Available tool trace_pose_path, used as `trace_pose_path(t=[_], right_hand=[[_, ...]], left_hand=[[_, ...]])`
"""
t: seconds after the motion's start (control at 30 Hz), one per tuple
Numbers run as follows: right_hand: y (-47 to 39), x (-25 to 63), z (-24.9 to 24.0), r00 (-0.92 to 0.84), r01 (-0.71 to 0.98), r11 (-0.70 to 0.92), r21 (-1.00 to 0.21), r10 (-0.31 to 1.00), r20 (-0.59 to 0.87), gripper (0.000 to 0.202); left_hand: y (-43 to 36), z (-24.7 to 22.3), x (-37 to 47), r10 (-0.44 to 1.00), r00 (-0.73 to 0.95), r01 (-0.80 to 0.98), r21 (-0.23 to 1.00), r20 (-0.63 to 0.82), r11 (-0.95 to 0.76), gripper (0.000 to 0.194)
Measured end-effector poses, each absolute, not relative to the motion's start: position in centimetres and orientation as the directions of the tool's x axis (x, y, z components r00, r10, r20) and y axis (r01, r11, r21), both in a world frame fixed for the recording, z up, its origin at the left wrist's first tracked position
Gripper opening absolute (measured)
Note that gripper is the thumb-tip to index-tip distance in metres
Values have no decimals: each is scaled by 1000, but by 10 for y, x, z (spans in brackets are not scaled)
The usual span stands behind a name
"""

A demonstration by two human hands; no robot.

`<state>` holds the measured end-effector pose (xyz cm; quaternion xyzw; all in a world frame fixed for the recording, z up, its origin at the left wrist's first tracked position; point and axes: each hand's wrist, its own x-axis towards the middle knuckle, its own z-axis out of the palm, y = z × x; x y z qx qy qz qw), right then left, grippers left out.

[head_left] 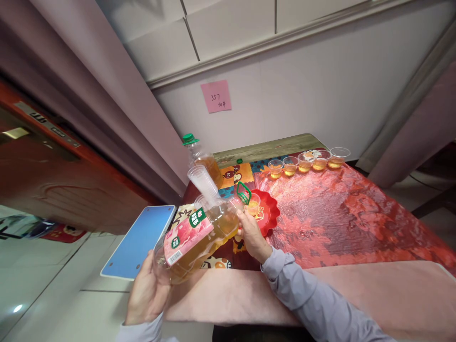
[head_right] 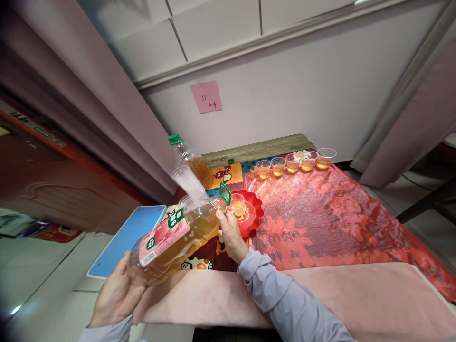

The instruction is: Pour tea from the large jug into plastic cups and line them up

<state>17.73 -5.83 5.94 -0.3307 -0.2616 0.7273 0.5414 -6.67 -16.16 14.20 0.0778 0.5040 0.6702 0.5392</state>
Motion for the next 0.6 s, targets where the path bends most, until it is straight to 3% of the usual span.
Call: trace_pose_path(t=[0.6], right_hand=[[-57, 178, 60, -212, -613, -287, -736, 957, -197, 58]], left_hand=[[-157, 146, -70, 788, -397, -624, 768, -470, 144, 63]])
